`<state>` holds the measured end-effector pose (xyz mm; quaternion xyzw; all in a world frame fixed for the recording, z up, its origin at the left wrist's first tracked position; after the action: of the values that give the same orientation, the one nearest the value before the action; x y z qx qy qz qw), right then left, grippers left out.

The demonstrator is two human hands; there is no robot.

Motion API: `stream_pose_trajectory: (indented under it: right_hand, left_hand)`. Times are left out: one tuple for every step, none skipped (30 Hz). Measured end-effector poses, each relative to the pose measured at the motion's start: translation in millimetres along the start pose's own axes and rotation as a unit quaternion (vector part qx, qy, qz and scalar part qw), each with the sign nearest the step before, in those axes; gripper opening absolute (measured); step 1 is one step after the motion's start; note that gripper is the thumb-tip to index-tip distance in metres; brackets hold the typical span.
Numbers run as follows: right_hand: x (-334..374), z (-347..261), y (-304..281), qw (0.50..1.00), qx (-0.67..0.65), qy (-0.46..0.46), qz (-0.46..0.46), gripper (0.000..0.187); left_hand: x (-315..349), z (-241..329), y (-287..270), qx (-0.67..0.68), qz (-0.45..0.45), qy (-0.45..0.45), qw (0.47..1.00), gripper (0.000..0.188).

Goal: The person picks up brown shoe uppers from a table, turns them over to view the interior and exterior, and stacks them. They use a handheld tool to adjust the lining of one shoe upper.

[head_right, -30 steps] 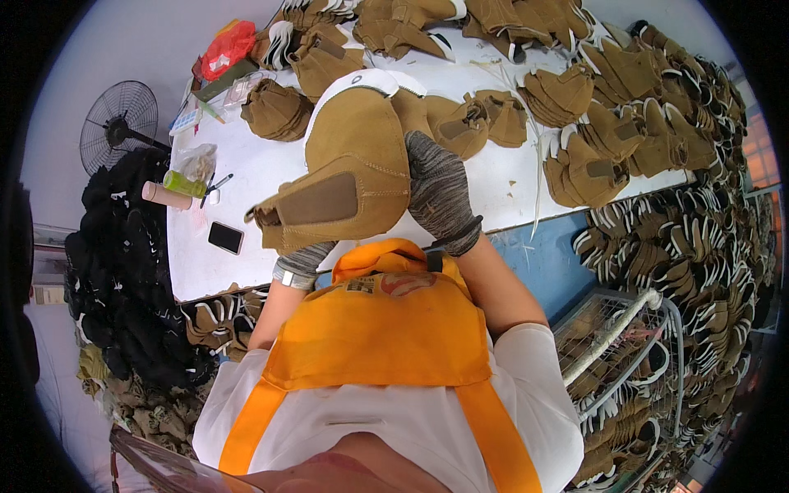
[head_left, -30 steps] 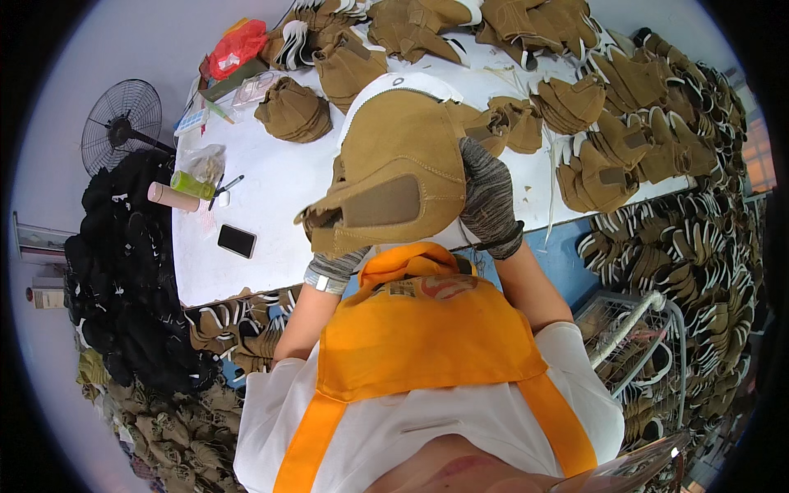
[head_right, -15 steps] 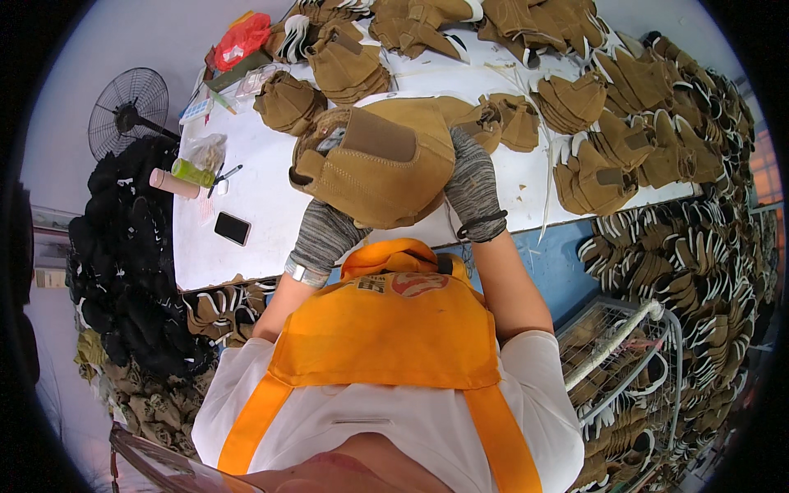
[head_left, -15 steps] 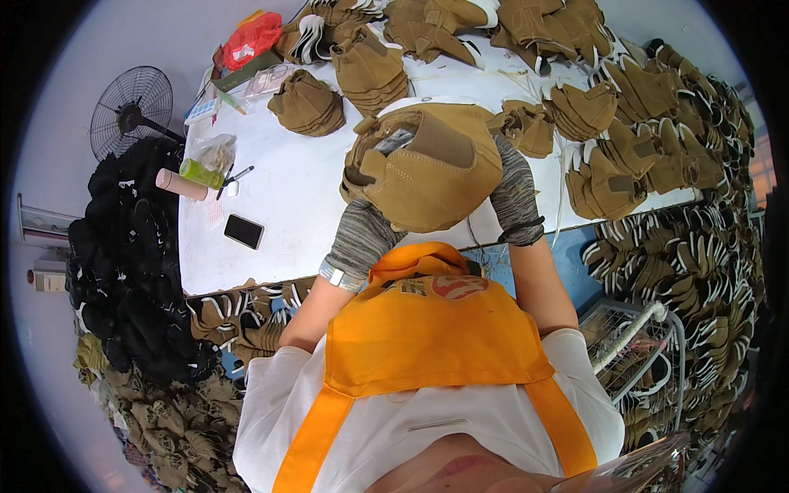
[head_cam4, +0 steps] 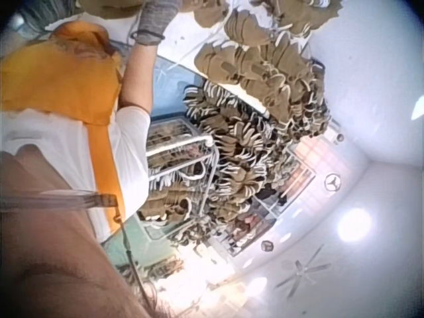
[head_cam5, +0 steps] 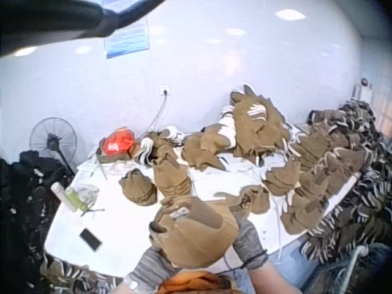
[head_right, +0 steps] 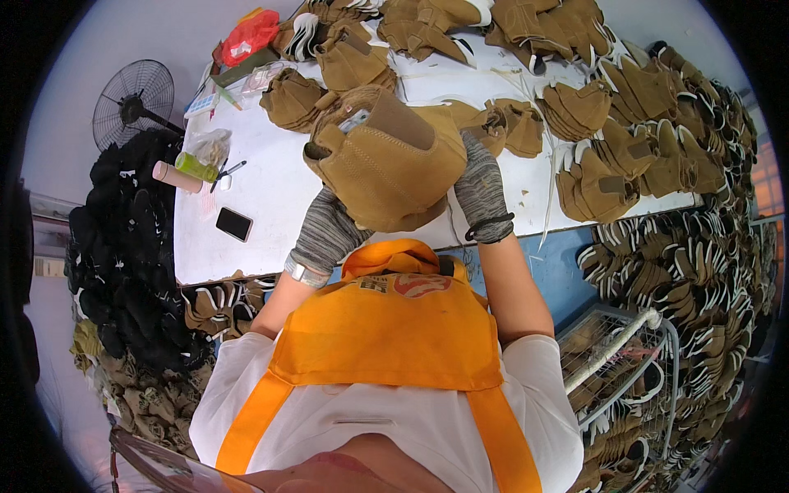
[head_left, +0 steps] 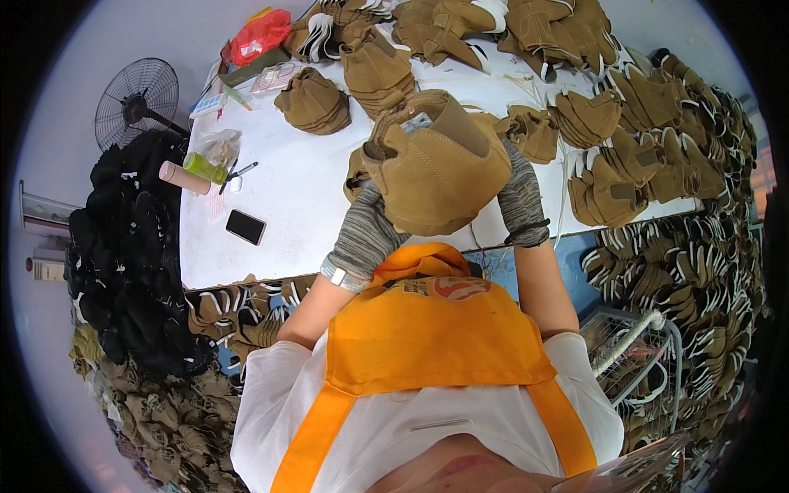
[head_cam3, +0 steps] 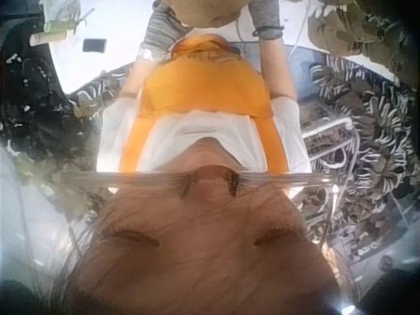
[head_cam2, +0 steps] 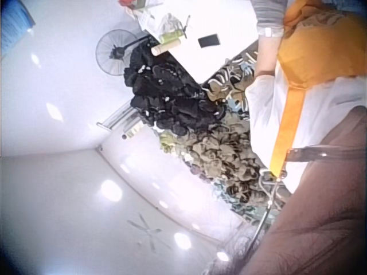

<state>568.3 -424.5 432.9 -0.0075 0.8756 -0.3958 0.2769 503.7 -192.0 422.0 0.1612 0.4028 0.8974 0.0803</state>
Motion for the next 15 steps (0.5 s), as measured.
stream_pose_trajectory:
  right_hand:
    - [0.1,1.1,0.9,1.0,-0.007,0.008,-0.007,0.026]
    - [0.3,1.3,2.3,0.999,-0.033,0.025,-0.019,0.028]
    - [0.9,0.6,4.0,0.997,-0.059,0.041,-0.032,0.029]
    - [2.3,1.4,5.3,0.994,-0.082,0.059,-0.043,0.03]
    - [4.7,3.2,8.1,0.99,-0.11,0.078,-0.051,0.032]
    - [7.8,5.6,12.1,0.984,-0.137,0.096,-0.058,0.034]
    - [10.0,7.8,16.5,0.977,-0.167,0.113,-0.067,0.036]
    - [11.2,9.4,19.1,0.976,-0.166,0.118,-0.073,0.038]
    - [12.2,10.9,21.1,0.976,-0.165,0.122,-0.078,0.04]
    - [13.0,11.5,22.0,0.975,-0.163,0.128,-0.084,0.042]
    - [13.1,11.6,21.6,0.974,-0.166,0.131,-0.083,0.042]
    - [13.3,11.7,20.9,0.973,-0.168,0.134,-0.081,0.043]
    - [13.2,11.5,20.9,0.972,-0.171,0.137,-0.081,0.043]
    - [13.3,12.3,21.6,0.976,-0.154,0.134,-0.082,0.044]
    - [13.4,13.8,22.6,0.979,-0.136,0.131,-0.083,0.044]
  left_hand:
    - [0.8,-1.0,0.7,0.226,0.023,-0.057,0.972,0.036]
    - [-0.9,-2.9,-6.1,0.191,0.005,-0.026,0.981,0.038]
    - [-4.2,-8.2,-18.9,0.155,-0.012,0.005,0.988,0.041]
    - [-5.2,-6.8,-15.9,0.144,-0.01,0.026,0.989,0.043]
    - [-5.5,-5.1,-12.5,0.132,-0.006,0.047,0.99,0.045]
    - [-4.1,-4.1,-9.0,0.143,0.02,0.061,0.988,0.047]
    - [-1.3,0.0,-2.3,0.154,0.049,0.076,0.984,0.048]
    - [-1.5,1.7,-0.4,0.173,0.054,0.074,0.981,0.049]
    - [-2.4,3.4,0.6,0.192,0.059,0.072,0.977,0.049]
    - [-1.9,6.3,4.9,0.211,0.064,0.068,0.973,0.05]
    - [-0.5,8.2,10.3,0.202,0.084,0.064,0.974,0.043]
    - [1.1,9.8,17.5,0.192,0.104,0.06,0.974,0.038]
    - [2.6,10.8,21.5,0.183,0.125,0.057,0.973,0.035]
    - [2.2,10.7,21.5,0.174,0.122,0.058,0.975,0.035]
    - [1.6,10.4,21.2,0.165,0.119,0.058,0.977,0.035]
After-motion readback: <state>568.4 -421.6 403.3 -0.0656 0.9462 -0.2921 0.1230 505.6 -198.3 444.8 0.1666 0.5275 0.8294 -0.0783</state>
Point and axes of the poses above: each hand's wrist, its own x-axis away from the middle knuckle, its own y-axis out of the palm, z = x × y, the point moved 2 cm from there along -x, towards the middle knuckle, and after that the axes turned 7 degrees about x, right-handed, at the moved point
